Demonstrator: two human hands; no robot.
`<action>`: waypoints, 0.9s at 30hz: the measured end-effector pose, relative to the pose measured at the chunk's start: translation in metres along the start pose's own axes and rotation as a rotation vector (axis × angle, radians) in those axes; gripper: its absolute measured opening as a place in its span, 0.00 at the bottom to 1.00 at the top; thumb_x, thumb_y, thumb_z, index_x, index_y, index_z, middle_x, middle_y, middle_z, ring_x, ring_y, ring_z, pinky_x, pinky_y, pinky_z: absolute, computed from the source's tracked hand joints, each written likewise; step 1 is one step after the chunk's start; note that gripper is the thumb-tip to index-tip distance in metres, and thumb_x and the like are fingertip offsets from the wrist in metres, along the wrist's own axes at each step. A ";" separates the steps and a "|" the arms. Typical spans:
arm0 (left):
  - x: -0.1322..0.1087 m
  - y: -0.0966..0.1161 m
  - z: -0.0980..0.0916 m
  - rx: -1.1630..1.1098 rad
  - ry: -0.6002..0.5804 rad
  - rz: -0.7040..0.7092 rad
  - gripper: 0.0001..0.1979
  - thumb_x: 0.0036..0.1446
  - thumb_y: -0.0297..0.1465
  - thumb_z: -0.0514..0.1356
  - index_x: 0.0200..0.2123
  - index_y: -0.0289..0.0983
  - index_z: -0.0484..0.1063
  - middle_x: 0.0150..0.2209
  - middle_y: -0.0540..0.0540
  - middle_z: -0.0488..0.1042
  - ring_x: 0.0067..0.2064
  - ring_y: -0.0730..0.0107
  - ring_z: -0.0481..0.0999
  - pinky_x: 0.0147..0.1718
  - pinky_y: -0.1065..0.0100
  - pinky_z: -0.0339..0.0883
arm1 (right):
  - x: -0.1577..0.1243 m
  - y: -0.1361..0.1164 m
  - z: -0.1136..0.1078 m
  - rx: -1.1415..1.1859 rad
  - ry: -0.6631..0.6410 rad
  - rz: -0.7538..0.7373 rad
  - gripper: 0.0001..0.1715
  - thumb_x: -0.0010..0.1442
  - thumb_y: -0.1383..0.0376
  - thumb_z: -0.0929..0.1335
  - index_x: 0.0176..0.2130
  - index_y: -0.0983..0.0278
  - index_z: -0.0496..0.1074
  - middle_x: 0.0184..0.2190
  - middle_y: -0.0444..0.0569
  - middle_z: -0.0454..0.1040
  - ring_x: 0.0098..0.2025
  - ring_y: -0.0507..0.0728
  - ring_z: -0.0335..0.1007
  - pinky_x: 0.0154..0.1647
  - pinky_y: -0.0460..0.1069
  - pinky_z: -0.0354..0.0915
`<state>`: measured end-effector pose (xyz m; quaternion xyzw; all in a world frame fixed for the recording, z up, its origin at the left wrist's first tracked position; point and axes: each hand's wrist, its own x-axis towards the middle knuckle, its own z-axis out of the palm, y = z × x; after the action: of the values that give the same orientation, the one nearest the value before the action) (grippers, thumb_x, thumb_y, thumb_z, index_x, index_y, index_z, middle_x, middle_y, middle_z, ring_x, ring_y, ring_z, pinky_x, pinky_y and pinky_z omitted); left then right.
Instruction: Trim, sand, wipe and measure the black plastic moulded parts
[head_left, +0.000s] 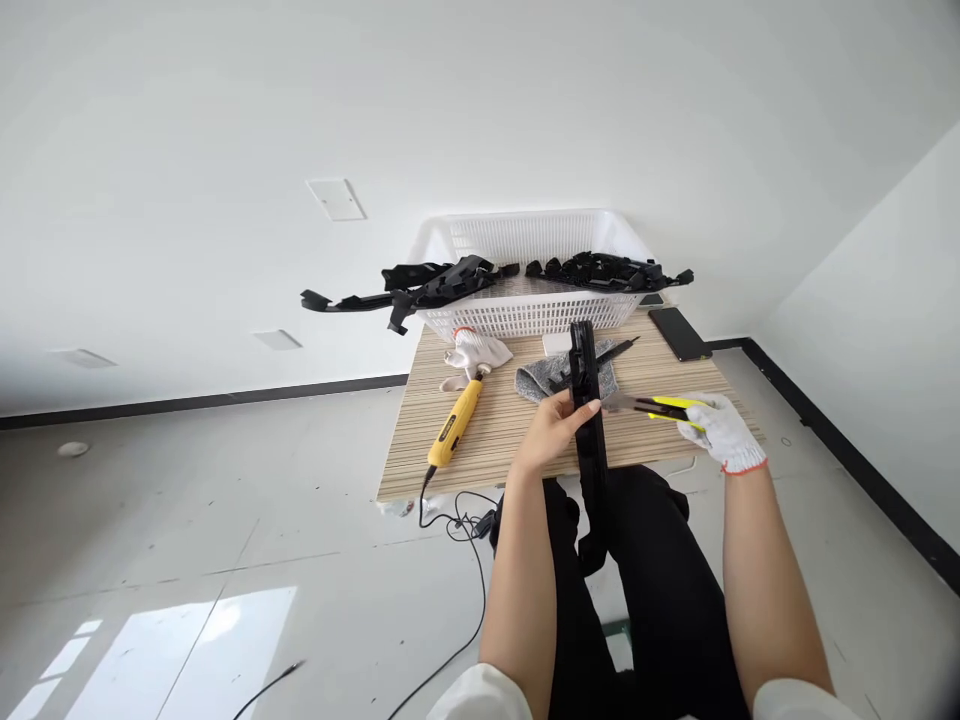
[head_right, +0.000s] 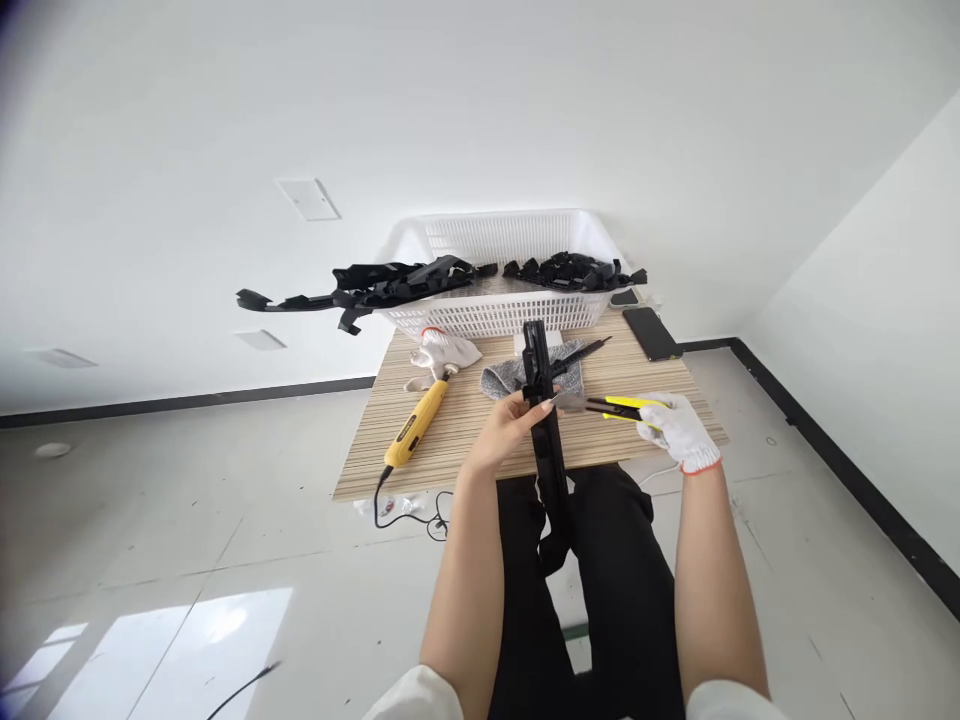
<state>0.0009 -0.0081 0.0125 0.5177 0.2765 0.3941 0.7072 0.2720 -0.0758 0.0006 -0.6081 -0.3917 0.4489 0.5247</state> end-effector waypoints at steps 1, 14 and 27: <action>-0.002 0.000 -0.002 -0.003 0.026 0.013 0.19 0.53 0.42 0.69 0.42 0.35 0.79 0.36 0.45 0.81 0.41 0.62 0.80 0.43 0.65 0.71 | 0.001 -0.001 0.004 -0.004 -0.037 0.019 0.25 0.40 0.50 0.77 0.30 0.65 0.73 0.14 0.41 0.62 0.15 0.48 0.52 0.14 0.45 0.45; 0.005 0.005 0.000 -0.060 0.155 0.074 0.22 0.50 0.44 0.70 0.42 0.34 0.78 0.33 0.44 0.81 0.40 0.59 0.82 0.40 0.62 0.74 | 0.000 -0.003 0.007 0.038 0.001 -0.053 0.22 0.45 0.49 0.73 0.29 0.65 0.71 0.13 0.40 0.60 0.14 0.46 0.47 0.14 0.45 0.41; -0.007 0.005 -0.013 0.170 0.233 0.183 0.18 0.51 0.44 0.69 0.35 0.35 0.75 0.34 0.45 0.80 0.38 0.65 0.79 0.39 0.68 0.69 | 0.003 0.004 0.004 0.086 0.033 -0.038 0.21 0.40 0.52 0.77 0.26 0.62 0.69 0.14 0.40 0.61 0.16 0.49 0.53 0.15 0.45 0.45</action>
<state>-0.0147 -0.0060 0.0133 0.5497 0.3405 0.4894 0.5852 0.2693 -0.0722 -0.0035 -0.5848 -0.3751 0.4450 0.5650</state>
